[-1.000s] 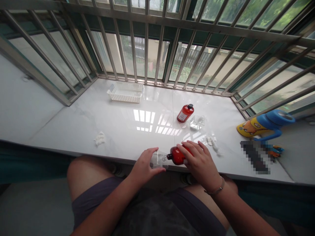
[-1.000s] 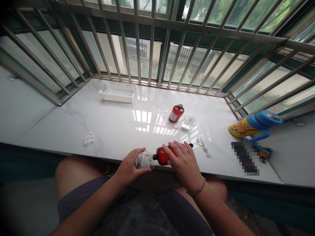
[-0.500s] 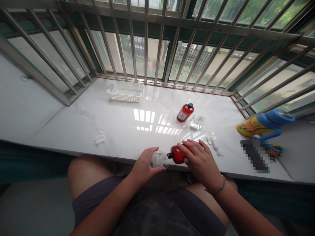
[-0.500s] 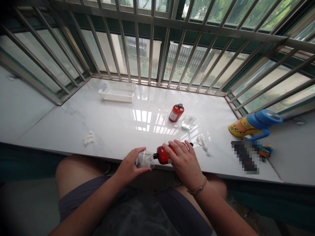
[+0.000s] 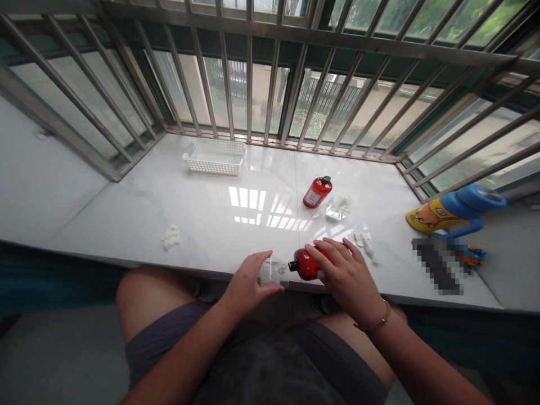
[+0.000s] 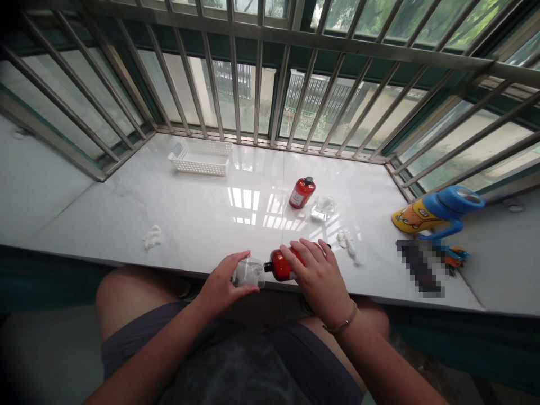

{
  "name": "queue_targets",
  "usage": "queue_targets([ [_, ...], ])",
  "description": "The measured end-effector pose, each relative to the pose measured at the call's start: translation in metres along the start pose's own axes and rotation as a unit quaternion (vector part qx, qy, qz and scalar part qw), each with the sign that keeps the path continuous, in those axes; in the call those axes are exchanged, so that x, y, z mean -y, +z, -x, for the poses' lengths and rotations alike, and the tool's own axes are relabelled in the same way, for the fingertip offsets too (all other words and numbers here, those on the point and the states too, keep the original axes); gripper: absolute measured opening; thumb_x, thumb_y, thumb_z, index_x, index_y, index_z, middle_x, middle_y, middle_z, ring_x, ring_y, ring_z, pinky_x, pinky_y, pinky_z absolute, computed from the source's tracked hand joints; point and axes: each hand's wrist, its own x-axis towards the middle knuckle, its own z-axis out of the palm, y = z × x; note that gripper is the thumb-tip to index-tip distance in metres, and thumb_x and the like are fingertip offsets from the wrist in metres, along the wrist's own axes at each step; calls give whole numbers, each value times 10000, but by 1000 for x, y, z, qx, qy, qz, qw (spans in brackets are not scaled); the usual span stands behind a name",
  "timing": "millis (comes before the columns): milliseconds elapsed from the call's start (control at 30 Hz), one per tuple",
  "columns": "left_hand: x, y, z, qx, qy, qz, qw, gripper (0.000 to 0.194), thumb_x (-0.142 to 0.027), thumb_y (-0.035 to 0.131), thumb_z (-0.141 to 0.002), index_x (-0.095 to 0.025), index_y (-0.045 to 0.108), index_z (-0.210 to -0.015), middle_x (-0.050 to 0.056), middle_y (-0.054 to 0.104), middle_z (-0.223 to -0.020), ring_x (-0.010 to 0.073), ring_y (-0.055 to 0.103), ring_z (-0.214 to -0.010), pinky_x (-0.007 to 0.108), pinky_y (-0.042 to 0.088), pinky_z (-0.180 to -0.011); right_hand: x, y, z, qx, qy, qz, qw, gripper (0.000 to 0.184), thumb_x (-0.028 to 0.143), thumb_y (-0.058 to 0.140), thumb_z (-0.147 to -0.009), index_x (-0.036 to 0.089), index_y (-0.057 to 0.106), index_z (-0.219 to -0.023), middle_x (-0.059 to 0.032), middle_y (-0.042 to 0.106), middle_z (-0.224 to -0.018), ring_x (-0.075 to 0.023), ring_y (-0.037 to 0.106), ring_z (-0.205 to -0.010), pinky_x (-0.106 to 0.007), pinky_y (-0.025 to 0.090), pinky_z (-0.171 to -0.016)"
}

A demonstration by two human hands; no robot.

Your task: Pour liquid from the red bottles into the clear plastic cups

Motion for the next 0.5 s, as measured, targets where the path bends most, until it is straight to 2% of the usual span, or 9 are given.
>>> queue_targets([
  [233,1,0,0,-2,6,1,1000,847,-411,960,-764,-312,554,-1501,95,661,-1468,331,626,-1383,555,504,-1209,1,-2,-1,3,5,0,1000,572,104,630,-949,276,594,-1494,-94,702,-1425,-306,588,-1374,-532,311,-1243],
  [500,1,0,0,0,3,3,1000,845,-418,959,-765,-310,554,-1499,93,659,-1472,322,623,-1386,539,503,-1210,-1,-4,-2,16,3,8,1000,539,98,628,-973,264,603,-1485,-91,699,-1436,-310,584,-1382,-541,294,-1255],
])
